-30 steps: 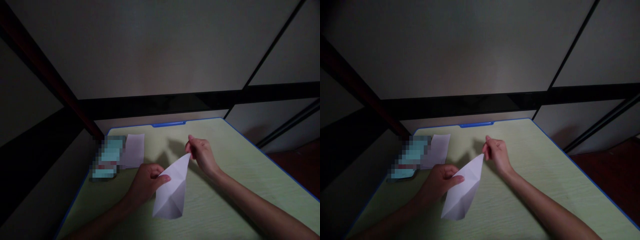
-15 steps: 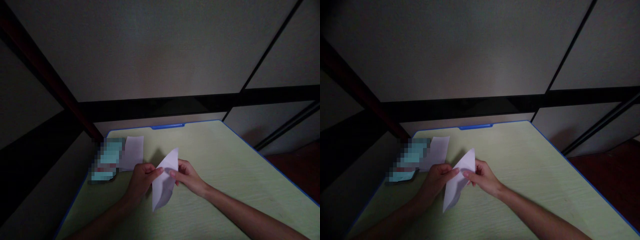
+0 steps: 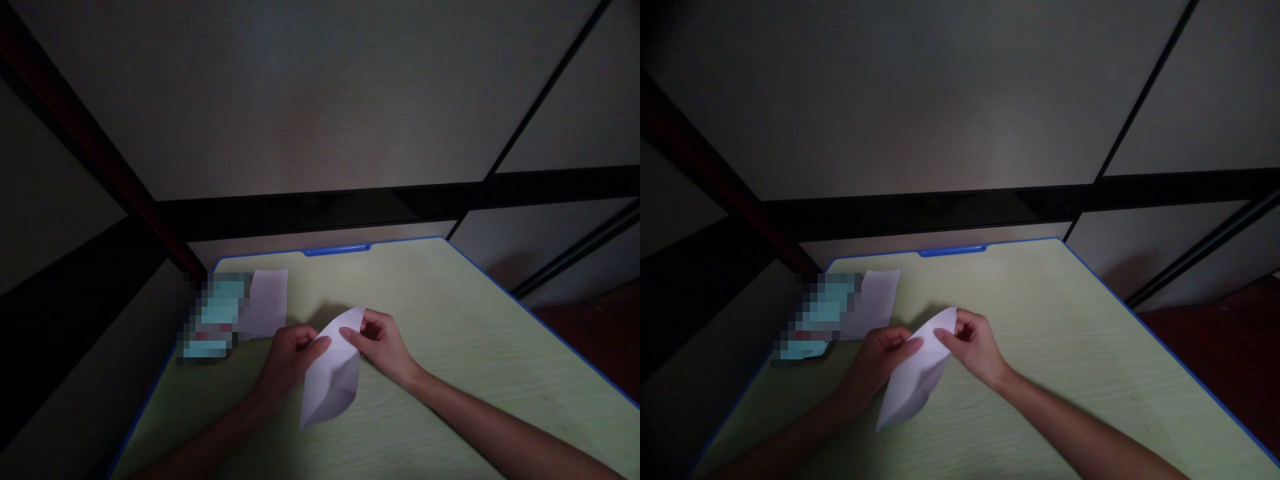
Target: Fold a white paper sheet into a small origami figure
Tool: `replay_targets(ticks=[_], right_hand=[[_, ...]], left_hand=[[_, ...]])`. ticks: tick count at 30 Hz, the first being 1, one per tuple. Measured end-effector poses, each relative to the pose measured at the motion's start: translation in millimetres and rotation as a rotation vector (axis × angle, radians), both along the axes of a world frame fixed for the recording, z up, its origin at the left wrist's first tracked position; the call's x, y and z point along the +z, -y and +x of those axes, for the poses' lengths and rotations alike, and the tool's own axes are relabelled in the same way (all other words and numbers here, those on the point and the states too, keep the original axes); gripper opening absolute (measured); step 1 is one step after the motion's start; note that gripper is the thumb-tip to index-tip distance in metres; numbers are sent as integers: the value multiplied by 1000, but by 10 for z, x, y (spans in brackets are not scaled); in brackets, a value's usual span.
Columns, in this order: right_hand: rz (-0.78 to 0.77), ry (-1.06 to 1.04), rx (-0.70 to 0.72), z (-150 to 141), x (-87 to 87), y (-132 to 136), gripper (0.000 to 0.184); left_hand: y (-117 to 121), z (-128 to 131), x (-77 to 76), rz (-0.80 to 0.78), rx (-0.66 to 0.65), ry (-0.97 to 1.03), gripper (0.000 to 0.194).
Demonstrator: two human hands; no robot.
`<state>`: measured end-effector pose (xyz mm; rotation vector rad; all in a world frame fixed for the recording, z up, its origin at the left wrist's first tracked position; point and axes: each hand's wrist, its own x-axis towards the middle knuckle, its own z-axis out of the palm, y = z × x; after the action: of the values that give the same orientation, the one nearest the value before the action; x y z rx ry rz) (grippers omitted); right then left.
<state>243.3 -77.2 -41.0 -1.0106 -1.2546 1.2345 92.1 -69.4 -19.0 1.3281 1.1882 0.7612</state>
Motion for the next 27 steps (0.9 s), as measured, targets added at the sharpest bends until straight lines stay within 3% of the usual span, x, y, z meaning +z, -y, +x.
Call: replay_targets(ticks=[4, 10, 13, 16, 21, 24, 27], right_hand=[[144, 132, -71, 8, -22, 41, 16], [437, 359, 123, 95, 64, 59, 12], [384, 283, 215, 97, 110, 48, 11], [285, 145, 188, 57, 98, 24, 10], [-14, -108, 196, -23, 28, -15, 20], [-132, -88, 231, -35, 28, -23, 23], [-163, -37, 177, -36, 47, -26, 29]], left_hand=[[-6, 0, -5, -11, -43, 7, 21], [-37, -11, -20, 3, -67, 37, 21], [-36, -11, -10, -26, -74, 55, 15], [-24, -11, 0, -36, -75, 61, 9], [-21, -20, -16, -42, -108, 61, 4], [-32, -22, -24, -32, -119, 48, 4], [-41, -15, -12, 14, -24, 25, 21]])
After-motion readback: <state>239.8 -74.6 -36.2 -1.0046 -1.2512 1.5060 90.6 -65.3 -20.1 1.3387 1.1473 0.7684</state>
